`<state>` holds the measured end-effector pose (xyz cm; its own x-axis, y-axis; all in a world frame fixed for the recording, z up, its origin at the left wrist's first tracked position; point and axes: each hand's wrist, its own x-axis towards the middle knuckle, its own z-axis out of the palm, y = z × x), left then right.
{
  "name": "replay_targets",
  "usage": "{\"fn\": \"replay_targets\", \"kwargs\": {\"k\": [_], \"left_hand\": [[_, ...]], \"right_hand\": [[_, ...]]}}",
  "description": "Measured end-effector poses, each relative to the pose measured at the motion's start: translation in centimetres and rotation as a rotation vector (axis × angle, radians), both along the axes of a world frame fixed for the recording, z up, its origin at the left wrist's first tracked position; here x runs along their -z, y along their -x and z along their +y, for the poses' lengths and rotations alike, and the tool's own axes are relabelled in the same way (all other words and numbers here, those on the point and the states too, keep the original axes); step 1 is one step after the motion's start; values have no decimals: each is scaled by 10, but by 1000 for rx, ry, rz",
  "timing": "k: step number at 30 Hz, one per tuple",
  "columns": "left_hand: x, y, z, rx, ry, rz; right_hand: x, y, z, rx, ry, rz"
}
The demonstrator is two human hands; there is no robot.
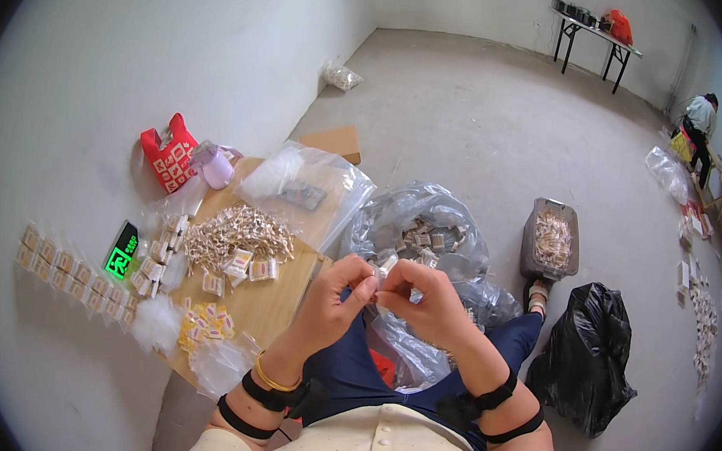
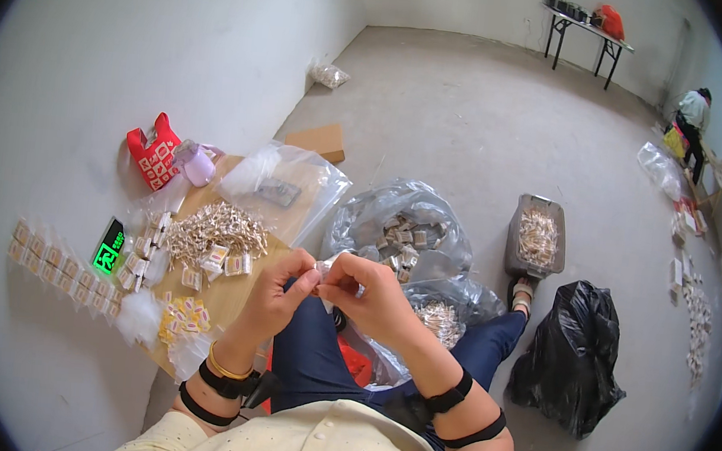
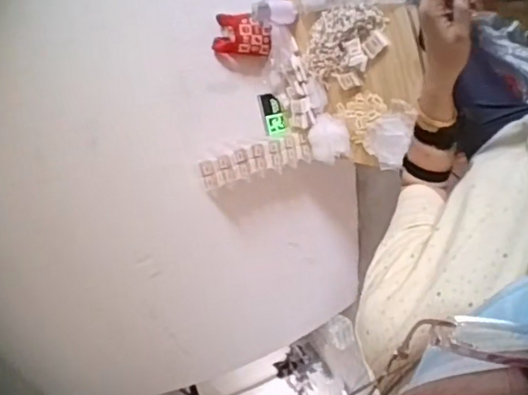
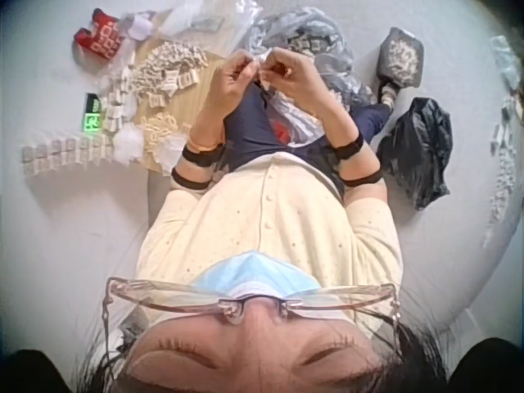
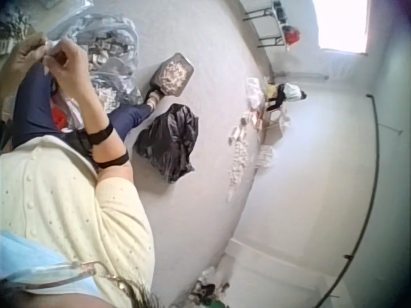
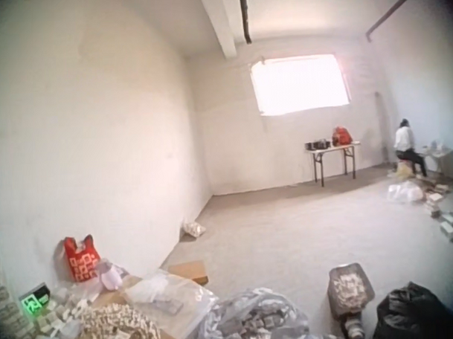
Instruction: The person sits on the floor and repeatedly picks up small bundles of wooden sticks, places them into clear plastic bags, and seals them. The person then places the packaged bundles into a large plastic bag on the floor. The task involves repetitive manual handling of small items.
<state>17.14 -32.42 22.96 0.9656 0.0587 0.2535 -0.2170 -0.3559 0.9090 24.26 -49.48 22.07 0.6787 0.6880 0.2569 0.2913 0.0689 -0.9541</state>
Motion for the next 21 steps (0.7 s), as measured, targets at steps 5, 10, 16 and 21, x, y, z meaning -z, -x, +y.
{"fn": "replay_targets", "kwargs": {"k": [5,10,16,21], "left_hand": [[-2,1,3,56,-23,-90],[31,-9,-1,18,737,188],[34,-12,-9,-79,536,194],[44,-23,-12,-389,136,43]], "right_hand": [[10,-10,-21,-164,-334,387],[7,-9,-21,-184,-479,461],[28,-18,-25,-83,-370,500],[19,-6,1,269,-169,195]]}}
